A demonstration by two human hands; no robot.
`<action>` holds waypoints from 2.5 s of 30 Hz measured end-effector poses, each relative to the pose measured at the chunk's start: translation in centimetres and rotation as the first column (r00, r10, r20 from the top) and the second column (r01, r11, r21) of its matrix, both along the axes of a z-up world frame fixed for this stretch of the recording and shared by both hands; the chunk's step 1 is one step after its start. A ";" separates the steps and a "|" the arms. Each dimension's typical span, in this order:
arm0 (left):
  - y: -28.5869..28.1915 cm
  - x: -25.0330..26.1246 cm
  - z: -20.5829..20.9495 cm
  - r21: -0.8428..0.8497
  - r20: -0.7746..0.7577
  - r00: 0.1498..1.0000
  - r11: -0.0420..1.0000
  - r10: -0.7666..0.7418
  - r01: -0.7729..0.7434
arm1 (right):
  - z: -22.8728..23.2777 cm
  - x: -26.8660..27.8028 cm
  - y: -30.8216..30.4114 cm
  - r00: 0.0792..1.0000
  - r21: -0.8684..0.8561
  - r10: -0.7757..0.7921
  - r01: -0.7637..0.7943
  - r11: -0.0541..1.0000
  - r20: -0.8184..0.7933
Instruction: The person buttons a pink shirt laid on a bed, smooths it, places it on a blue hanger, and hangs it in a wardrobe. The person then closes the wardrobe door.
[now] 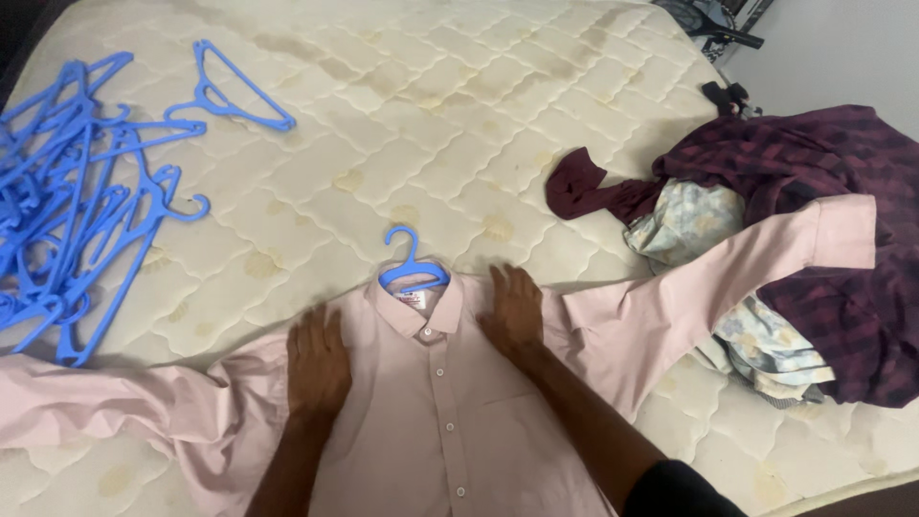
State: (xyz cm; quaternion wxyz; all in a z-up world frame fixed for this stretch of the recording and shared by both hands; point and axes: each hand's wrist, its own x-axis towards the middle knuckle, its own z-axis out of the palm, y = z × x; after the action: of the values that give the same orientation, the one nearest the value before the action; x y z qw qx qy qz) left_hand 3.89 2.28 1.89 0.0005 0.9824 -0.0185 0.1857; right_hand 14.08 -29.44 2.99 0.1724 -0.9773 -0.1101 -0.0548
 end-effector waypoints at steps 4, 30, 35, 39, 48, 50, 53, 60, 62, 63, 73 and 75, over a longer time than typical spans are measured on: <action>0.2 2.9 1.5 0.002 -0.200 0.978 0.998 0.060 -0.061 | -0.9 2.4 0.2 0.979 -0.152 0.201 -0.204 0.967 -0.033; -0.6 -2.8 11.9 0.052 -0.025 0.998 0.997 -0.063 0.064 | 10.8 -3.6 -1.7 0.865 -0.321 0.357 -0.247 0.915 0.353; -2.2 -4.3 18.5 -0.316 0.178 0.949 0.898 -0.262 0.307 | 13.8 -5.4 -2.9 0.817 -0.249 0.369 -0.283 0.926 0.444; -3.9 -4.1 21.8 -0.591 0.225 0.943 0.735 -0.244 0.331 | 16.1 -6.8 -3.9 0.786 -0.229 0.368 -0.291 0.929 0.496; -5.4 -4.8 24.0 -0.686 0.093 0.969 0.691 -0.230 0.229 | 20.8 -10.9 -5.8 0.771 -0.205 0.329 -0.258 0.944 0.546; -5.4 -5.2 24.9 -0.659 0.084 0.982 0.730 -0.170 0.182 | 22.0 -11.8 -5.8 0.779 -0.157 0.328 -0.290 0.944 0.534; -5.4 -6.1 26.4 -0.610 0.116 0.986 0.774 -0.124 0.169 | 23.9 -12.9 -6.8 0.781 -0.049 0.357 -0.389 0.920 0.512; -6.2 -9.0 29.3 -0.543 0.164 0.980 0.820 -0.112 0.184 | 28.2 -13.1 -6.0 0.819 0.183 0.341 -0.464 0.866 0.462; -6.4 -9.7 29.8 -0.517 0.218 0.973 0.836 -0.080 0.185 | 28.8 -13.1 -5.1 0.767 0.222 0.441 -0.584 0.781 0.466; -6.3 -9.8 30.2 -0.501 0.248 0.967 0.846 -0.064 0.185 | 29.2 -13.0 -4.7 0.734 0.240 0.488 -0.640 0.730 0.473; -7.2 -10.0 31.9 -0.455 0.167 0.983 0.879 -0.075 0.144 | 29.7 -14.5 -3.3 0.826 0.279 0.267 -0.444 0.852 0.496; -7.4 -10.1 31.8 -0.422 0.250 0.962 0.883 -0.106 0.207 | 29.9 -14.5 -3.3 0.858 0.298 0.231 -0.394 0.870 0.459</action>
State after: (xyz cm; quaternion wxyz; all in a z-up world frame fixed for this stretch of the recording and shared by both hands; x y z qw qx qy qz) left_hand -6.17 -5.16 33.73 0.2376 0.9249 -0.0555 0.2917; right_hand -0.46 -32.71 32.84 0.3389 -0.8594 -0.2910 -0.2488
